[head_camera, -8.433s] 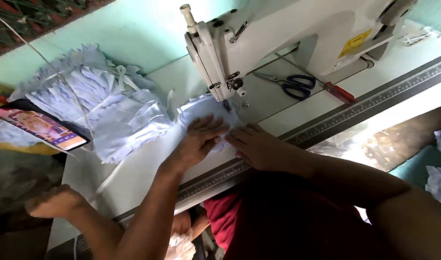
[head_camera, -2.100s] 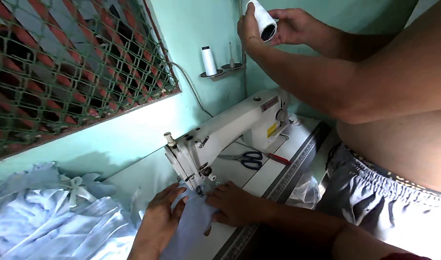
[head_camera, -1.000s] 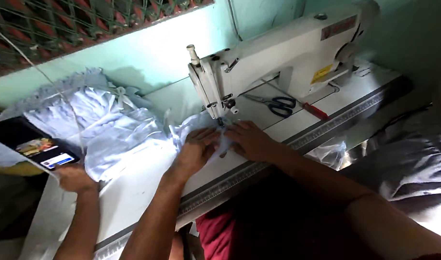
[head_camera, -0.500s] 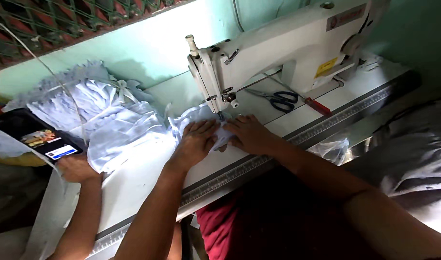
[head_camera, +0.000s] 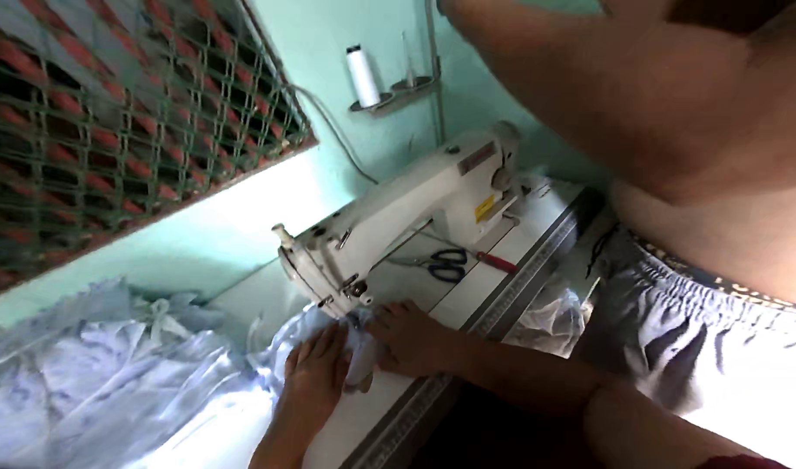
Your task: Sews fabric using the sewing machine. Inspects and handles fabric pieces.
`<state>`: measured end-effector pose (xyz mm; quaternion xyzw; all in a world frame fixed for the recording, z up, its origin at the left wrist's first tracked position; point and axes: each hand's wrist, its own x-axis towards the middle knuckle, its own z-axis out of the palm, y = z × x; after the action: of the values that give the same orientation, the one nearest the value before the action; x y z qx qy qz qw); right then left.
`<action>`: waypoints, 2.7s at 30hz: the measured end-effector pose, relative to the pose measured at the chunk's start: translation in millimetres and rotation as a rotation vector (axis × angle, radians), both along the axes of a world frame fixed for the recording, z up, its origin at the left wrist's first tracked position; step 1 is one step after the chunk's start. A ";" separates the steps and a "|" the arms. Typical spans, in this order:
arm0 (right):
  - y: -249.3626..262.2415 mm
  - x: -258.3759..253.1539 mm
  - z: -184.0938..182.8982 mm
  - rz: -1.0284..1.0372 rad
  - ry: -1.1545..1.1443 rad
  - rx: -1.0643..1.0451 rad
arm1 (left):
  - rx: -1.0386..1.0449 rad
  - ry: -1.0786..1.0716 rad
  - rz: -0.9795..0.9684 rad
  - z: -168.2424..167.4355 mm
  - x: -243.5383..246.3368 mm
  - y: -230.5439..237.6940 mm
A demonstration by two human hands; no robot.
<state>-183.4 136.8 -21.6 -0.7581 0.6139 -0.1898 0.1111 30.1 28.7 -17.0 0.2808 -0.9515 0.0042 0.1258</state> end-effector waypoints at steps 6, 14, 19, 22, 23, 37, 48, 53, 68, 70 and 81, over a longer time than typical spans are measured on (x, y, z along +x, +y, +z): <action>0.9 2.4 3.6 -0.006 -0.019 0.029 | 0.229 -0.117 -0.008 34.9 -3.4 -15.7; 0.3 2.7 1.1 -0.004 -0.044 0.007 | 0.444 -0.137 0.080 68.6 -18.1 -36.8; 1.1 2.0 -0.9 0.009 -0.035 -0.004 | 0.243 0.178 0.001 39.4 -2.0 -36.1; 0.7 2.5 -2.1 0.014 -0.021 -0.012 | 0.132 0.290 0.003 35.4 -0.8 -38.8; 0.9 1.9 -2.1 0.013 -0.019 -0.015 | 0.092 0.321 0.000 33.2 -1.5 -40.4; 2.1 -0.4 -0.7 -0.003 -0.027 -0.027 | -0.069 0.493 0.065 31.8 -1.6 -44.8; 5.3 0.0 -5.4 -0.005 -0.048 -0.077 | -0.092 0.539 0.104 31.6 2.8 -47.0; 9.0 -0.5 -7.9 0.014 -0.065 -0.129 | -0.160 0.564 0.125 26.9 3.9 -48.1; 10.5 -1.1 -8.6 0.042 -0.112 -0.162 | -0.240 0.567 0.204 19.1 11.7 -49.9; 9.6 -0.8 -11.4 0.042 -0.123 -0.186 | -0.220 0.558 0.210 19.9 11.0 -47.7; 10.4 -0.6 -9.1 0.057 -0.098 -0.136 | -0.205 0.561 0.212 19.2 8.9 -45.5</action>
<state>-184.0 147.2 -30.7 -0.7710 0.5715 -0.2647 0.0945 39.0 -16.9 2.2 0.3547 -0.8397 0.0357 0.4097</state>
